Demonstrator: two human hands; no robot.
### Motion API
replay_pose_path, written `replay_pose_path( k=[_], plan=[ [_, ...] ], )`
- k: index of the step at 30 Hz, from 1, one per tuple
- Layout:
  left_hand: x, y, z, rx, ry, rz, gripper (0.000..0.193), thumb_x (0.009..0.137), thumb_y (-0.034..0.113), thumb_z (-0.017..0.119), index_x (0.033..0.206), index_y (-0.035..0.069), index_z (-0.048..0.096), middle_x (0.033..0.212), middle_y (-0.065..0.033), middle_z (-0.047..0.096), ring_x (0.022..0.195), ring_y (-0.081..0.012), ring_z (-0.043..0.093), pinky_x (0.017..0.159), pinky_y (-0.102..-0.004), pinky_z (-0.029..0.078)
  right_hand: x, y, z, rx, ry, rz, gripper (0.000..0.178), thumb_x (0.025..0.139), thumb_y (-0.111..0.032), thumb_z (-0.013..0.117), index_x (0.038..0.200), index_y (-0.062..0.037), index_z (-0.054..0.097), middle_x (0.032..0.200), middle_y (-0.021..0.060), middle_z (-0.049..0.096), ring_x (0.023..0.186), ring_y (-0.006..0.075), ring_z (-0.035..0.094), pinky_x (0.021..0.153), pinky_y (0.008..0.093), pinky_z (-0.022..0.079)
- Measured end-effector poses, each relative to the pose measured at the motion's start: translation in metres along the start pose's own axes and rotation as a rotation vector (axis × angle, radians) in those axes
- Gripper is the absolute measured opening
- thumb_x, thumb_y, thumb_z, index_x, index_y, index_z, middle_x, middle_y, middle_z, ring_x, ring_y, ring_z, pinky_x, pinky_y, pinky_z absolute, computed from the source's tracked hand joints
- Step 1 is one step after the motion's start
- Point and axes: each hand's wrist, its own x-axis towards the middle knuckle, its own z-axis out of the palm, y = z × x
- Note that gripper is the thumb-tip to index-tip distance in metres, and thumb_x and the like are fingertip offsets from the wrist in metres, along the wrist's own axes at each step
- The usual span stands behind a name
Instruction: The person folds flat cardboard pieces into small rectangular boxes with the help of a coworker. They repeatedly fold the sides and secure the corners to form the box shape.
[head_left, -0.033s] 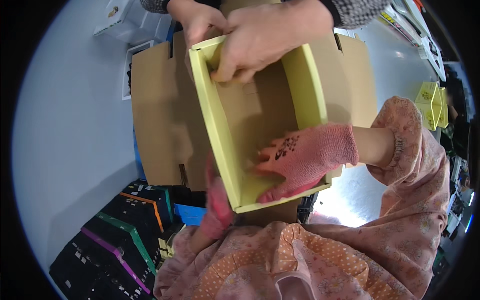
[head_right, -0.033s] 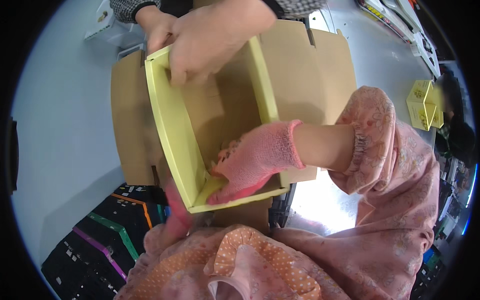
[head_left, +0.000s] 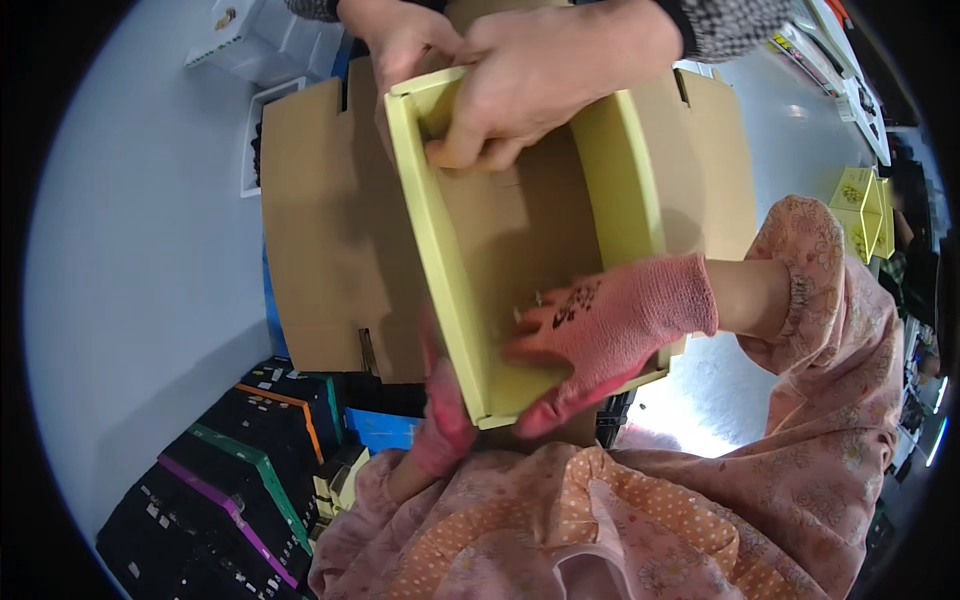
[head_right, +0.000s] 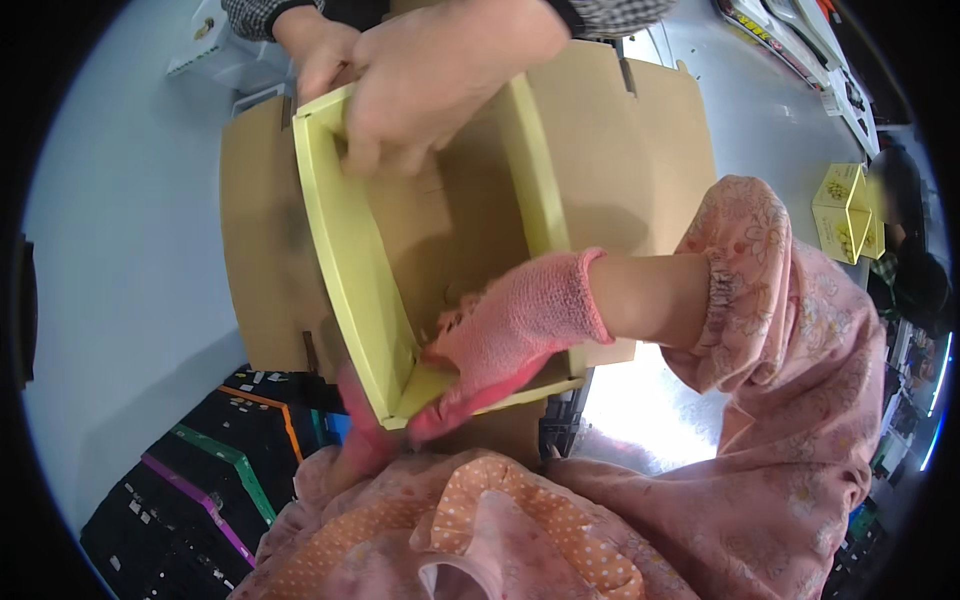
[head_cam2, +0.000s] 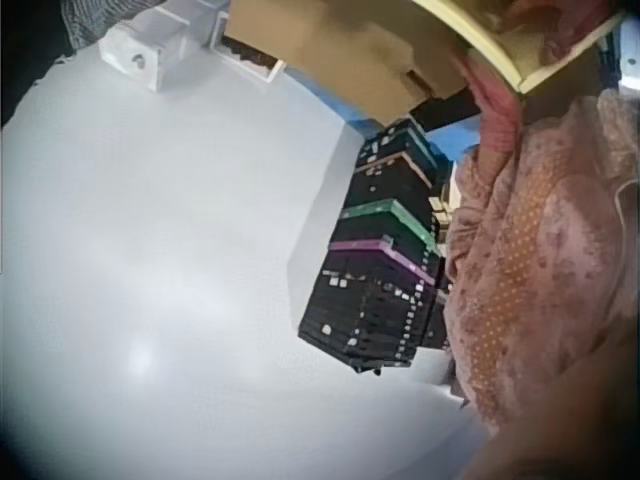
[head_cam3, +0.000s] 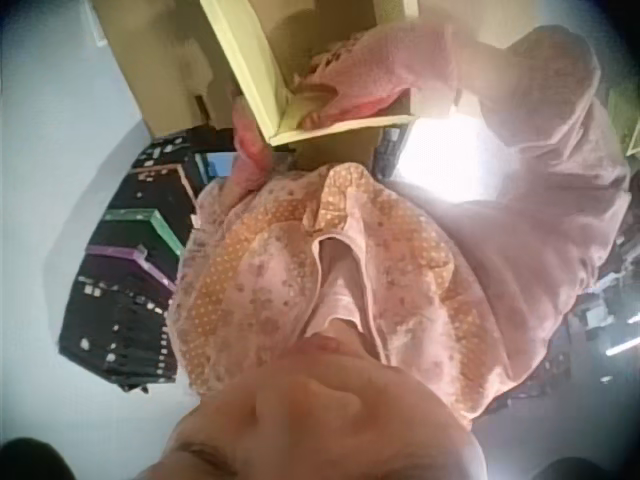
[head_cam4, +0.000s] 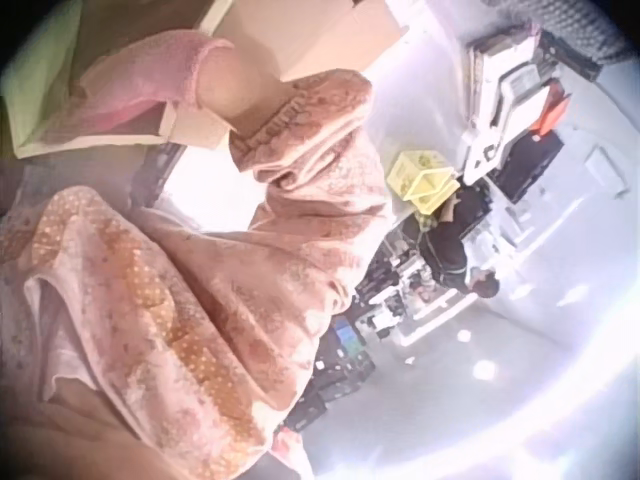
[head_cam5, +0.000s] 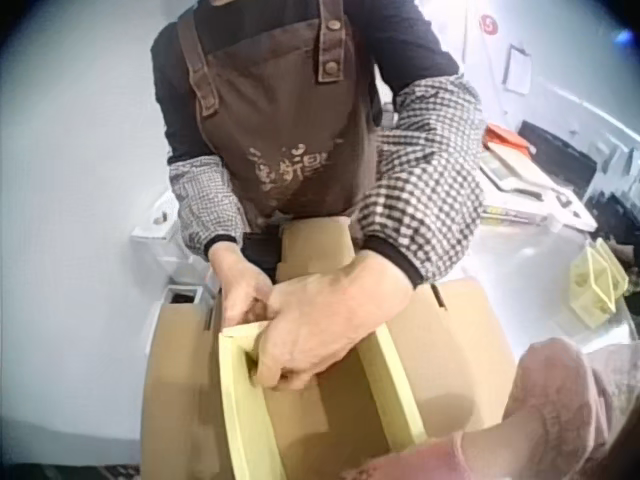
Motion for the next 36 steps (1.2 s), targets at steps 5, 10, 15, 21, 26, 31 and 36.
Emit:
replay_pose_path(
  k=[5, 10, 15, 21, 26, 31, 36],
  plan=[
    [0.003, -0.021, 0.020, -0.080, -0.017, -0.029, 0.048, 0.094, 0.022, 0.045, 0.137, 0.000, 0.041, 0.130, -0.0153, 0.049, 0.117, -0.0283, 0.050, 0.098, -0.0399, 0.042, 0.030, 0.013, 0.015, 0.099, -0.114, -0.013, 0.098, 0.074, -0.063, 0.068, 0.144, -0.0041, 0.033, 0.146, 0.0229, 0.031, 0.136, 0.0426, 0.030, 0.110, 0.0494, 0.031],
    [0.005, -0.024, 0.021, -0.100, -0.037, -0.016, 0.049, 0.096, 0.023, 0.043, 0.139, 0.001, 0.038, 0.132, -0.0148, 0.047, 0.120, -0.0277, 0.047, 0.101, -0.0394, 0.039, 0.036, 0.023, 0.012, 0.233, -0.164, -0.020, 0.103, 0.071, -0.061, 0.072, 0.146, -0.0055, 0.031, 0.148, 0.0226, 0.028, 0.138, 0.0439, 0.026, 0.113, 0.0504, 0.026],
    [0.004, -0.023, 0.025, -0.108, -0.040, -0.004, 0.050, 0.097, 0.025, 0.042, 0.141, 0.002, 0.035, 0.135, -0.0143, 0.046, 0.123, -0.0271, 0.045, 0.104, -0.0389, 0.037, 0.047, 0.022, 0.003, 0.235, -0.264, -0.018, 0.105, 0.068, -0.061, 0.073, 0.148, -0.0076, 0.031, 0.152, 0.0219, 0.023, 0.140, 0.0413, 0.024, 0.115, 0.0477, 0.023],
    [0.016, -0.033, 0.034, -0.087, -0.021, 0.042, 0.051, 0.099, 0.026, 0.040, 0.144, 0.002, 0.032, 0.138, -0.0136, 0.043, 0.127, -0.0265, 0.043, 0.107, -0.0383, 0.034, 0.046, 0.012, -0.012, 0.340, -0.382, 0.044, 0.095, 0.068, -0.049, 0.076, 0.144, -0.0057, 0.039, 0.144, 0.0192, 0.034, 0.132, 0.0334, 0.038, 0.109, 0.0414, 0.032],
    [0.032, -0.039, 0.035, -0.048, 0.010, 0.094, 0.052, 0.101, 0.027, 0.039, 0.146, 0.003, 0.030, 0.140, -0.0131, 0.042, 0.130, -0.0259, 0.040, 0.110, -0.0378, 0.032, 0.031, 0.019, 0.014, 0.355, -0.016, -0.106, 0.071, 0.071, -0.041, 0.075, 0.128, -0.0043, 0.054, 0.133, 0.0171, 0.046, 0.119, 0.0310, 0.051, 0.098, 0.0402, 0.043],
    [0.049, -0.031, 0.029, -0.001, 0.116, 0.115, 0.053, 0.103, 0.029, 0.037, 0.148, 0.004, 0.027, 0.142, -0.0126, 0.040, 0.133, -0.0253, 0.038, 0.112, -0.0373, 0.030, -0.012, 0.009, 0.021, -0.219, 0.558, -0.179, 0.037, 0.074, -0.033, 0.071, 0.095, -0.0030, 0.063, 0.103, 0.0140, 0.060, 0.099, 0.0329, 0.057, 0.090, 0.0437, 0.046],
    [0.032, -0.008, -0.015, -0.158, 0.345, 0.169, 0.049, 0.101, 0.019, 0.048, 0.145, 0.003, 0.033, 0.150, -0.0167, 0.030, 0.138, -0.0344, 0.032, 0.113, -0.0408, 0.027, -0.053, 0.024, 0.087, -0.122, 1.452, -0.176, 0.037, 0.080, -0.026, 0.070, 0.113, -0.0094, 0.066, 0.111, 0.0088, 0.063, 0.100, 0.0283, 0.059, 0.090, 0.0429, 0.044]
  ],
)
